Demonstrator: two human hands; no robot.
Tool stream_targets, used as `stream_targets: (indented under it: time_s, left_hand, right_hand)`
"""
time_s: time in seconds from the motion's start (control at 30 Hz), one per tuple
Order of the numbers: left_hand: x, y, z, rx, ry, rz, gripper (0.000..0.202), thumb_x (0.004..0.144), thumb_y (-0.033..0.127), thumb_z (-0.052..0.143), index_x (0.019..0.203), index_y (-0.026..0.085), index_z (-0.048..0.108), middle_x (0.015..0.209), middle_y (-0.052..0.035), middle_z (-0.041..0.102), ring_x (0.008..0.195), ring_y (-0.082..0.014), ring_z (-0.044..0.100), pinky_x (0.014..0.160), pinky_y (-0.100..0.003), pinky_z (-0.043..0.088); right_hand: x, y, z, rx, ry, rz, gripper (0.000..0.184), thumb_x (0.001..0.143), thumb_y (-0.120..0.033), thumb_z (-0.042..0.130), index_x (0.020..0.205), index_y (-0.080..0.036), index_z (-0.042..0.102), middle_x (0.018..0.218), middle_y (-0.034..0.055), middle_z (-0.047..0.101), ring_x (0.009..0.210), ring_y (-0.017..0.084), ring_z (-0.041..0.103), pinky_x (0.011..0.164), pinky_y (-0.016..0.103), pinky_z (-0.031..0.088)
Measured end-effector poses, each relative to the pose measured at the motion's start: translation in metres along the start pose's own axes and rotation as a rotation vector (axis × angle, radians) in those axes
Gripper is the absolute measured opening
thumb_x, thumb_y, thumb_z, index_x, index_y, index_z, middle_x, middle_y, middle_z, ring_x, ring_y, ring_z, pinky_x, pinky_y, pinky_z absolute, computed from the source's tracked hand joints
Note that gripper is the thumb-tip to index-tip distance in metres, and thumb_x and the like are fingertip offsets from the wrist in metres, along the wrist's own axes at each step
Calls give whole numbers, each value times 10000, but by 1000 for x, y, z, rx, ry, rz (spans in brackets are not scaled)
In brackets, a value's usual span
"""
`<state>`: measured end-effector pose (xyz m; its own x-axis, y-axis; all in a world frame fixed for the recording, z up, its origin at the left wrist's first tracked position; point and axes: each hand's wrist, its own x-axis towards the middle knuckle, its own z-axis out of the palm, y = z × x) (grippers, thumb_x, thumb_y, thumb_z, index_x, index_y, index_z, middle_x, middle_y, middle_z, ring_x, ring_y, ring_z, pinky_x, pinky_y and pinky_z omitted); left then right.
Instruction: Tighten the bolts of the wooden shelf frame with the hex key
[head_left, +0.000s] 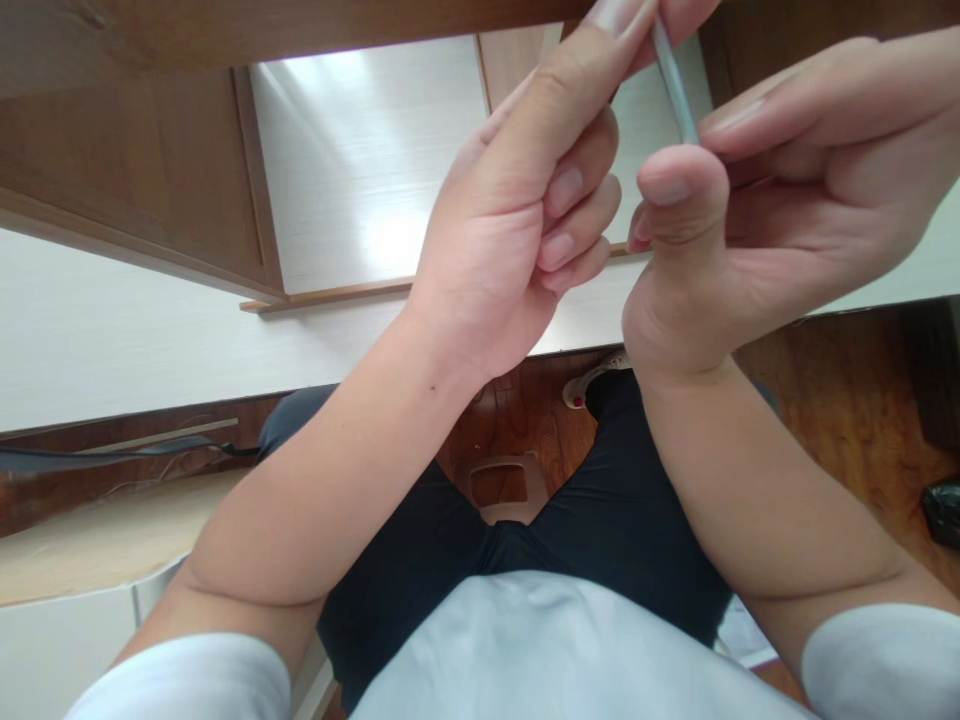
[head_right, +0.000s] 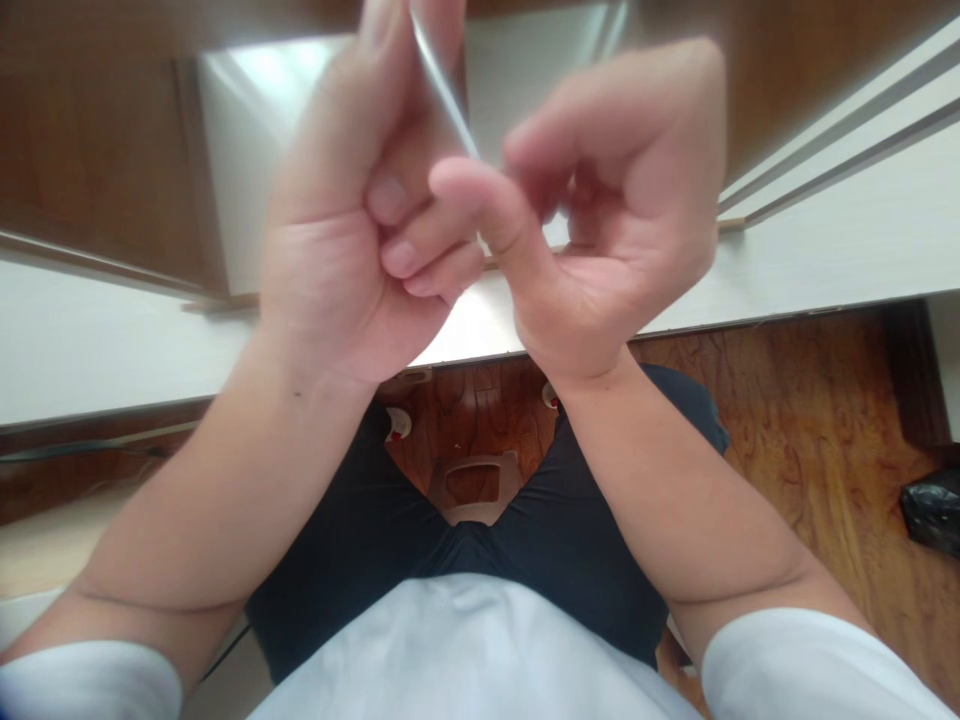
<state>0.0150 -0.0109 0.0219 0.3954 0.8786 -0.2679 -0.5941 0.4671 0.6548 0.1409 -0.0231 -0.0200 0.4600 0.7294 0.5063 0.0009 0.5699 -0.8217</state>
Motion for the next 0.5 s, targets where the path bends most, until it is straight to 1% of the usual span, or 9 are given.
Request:
stream_targets:
  time_s: [0.07,0.1,0.13,0.23,0.3,0.33,0.37,0.43,0.5]
  left_hand:
    - [1,-1,-2,-5,19,-7,315,951,396,677,1259,353,721,568,34,482,481,-58,513,373,-146,227]
    - [1,-1,-3,-11,30,-11,344,944,412,684,1283,355,709,576,35,493,491,-59,527,377,-141,232]
    - [1,-1,-4,-19,42,-19,371,940,430,687,1303,356,697,582,35,501,502,-60,543,381,-136,236]
    - [1,-2,-7,-33,67,-51,397,941,475,673,1317,349,686,598,31,530,542,-72,594,391,-125,248]
    - [1,-2,-8,-23,65,-55,358,955,470,648,1286,342,703,631,24,575,558,-76,609,395,-124,262]
    - [1,-2,-9,-11,55,-47,332,962,456,637,1263,340,715,655,20,601,560,-74,607,397,-124,270]
    - [1,-1,-8,4,42,-31,309,963,443,633,1238,337,727,686,17,627,556,-70,599,399,-125,277]
    - [1,-1,-8,42,13,8,270,953,428,645,1180,325,748,753,12,673,531,-55,561,394,-130,281]
    - [1,-1,-6,60,-16,51,210,947,410,655,1080,291,766,793,10,696,488,-27,484,383,-133,271]
  right_hand:
    - [-1,-6,8,-70,-242,-177,671,835,-708,311,679,-193,711,654,-144,696,1047,116,722,591,40,475]
    - [-2,-7,11,-88,-316,-240,628,846,-689,339,699,-199,703,667,-168,701,980,91,737,598,48,486]
    - [-3,-9,14,-89,-339,-272,576,855,-664,382,709,-201,693,681,-185,705,895,66,748,604,59,499]
    - [-9,-8,20,-83,-270,-248,362,884,-517,569,727,-207,670,698,-189,702,698,4,733,613,72,529]
    - [-14,-5,23,-67,-197,-209,253,873,-406,697,719,-215,637,678,-165,690,659,17,732,585,84,551]
    - [-16,-3,24,-62,-172,-189,260,866,-391,735,714,-219,613,661,-152,681,656,36,738,575,100,573]
    - [-17,-1,25,-67,-161,-164,290,867,-410,747,712,-222,590,650,-139,677,667,59,748,579,124,601]
    - [-20,3,26,-95,-175,-114,356,894,-501,700,718,-228,553,653,-124,681,703,90,764,617,175,654]
    - [-22,6,26,-100,-201,-77,404,912,-556,652,721,-225,522,662,-125,681,701,87,761,636,193,672]
